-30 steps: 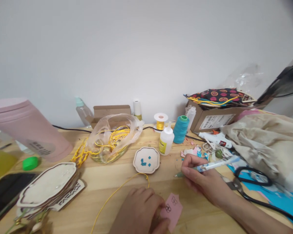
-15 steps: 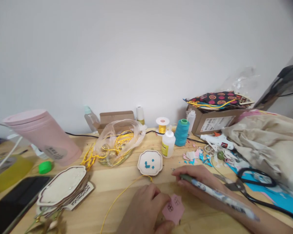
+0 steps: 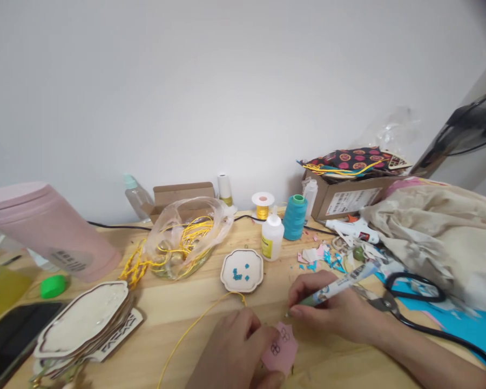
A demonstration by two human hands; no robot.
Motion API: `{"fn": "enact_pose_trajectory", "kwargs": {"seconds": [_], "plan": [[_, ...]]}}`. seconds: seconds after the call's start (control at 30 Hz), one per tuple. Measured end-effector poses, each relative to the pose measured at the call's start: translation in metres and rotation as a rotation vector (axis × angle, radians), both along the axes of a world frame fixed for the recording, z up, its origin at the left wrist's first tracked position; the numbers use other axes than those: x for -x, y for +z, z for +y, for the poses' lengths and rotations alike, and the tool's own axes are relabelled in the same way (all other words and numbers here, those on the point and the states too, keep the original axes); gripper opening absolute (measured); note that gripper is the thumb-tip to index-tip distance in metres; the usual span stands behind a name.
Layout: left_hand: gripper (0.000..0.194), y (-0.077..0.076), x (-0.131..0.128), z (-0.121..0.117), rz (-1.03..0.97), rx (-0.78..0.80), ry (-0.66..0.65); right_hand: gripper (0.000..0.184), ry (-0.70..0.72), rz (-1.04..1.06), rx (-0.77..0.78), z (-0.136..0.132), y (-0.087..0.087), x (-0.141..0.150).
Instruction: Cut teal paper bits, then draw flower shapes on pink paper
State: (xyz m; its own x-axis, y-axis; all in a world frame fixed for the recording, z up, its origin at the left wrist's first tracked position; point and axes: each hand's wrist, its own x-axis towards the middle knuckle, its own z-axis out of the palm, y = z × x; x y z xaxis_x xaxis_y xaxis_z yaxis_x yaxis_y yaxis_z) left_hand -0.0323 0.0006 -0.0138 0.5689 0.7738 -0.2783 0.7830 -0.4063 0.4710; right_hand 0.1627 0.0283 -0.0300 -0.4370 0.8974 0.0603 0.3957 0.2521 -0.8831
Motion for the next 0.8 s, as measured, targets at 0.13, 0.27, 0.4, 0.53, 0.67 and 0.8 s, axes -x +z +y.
{"fn": "enact_pose_trajectory", "kwargs": {"seconds": [0.13,0.27,0.4,0.53,0.67,0.8], "plan": [[0.026,-0.003,-0.003,-0.001,0.007,-0.015,0.02,0.01,0.017,0.0,-0.024,-0.004,-0.005,0.002],[0.018,-0.012,-0.003,-0.004,0.033,-0.064,0.046,0.016,0.021,-0.027,-0.072,-0.005,-0.009,0.003],[0.027,-0.014,0.0,-0.003,0.016,-0.067,0.018,0.019,0.023,-0.028,-0.067,-0.003,-0.01,0.002],[0.022,-0.007,-0.001,-0.002,0.021,-0.043,0.029,0.017,0.035,-0.011,-0.053,-0.002,-0.011,0.002],[0.021,-0.004,-0.002,-0.002,0.026,-0.024,0.015,0.005,0.049,0.007,-0.023,-0.004,-0.009,0.003],[0.021,-0.006,-0.003,-0.002,0.024,-0.038,0.03,0.003,0.041,0.02,-0.018,-0.005,-0.006,0.005]]}}
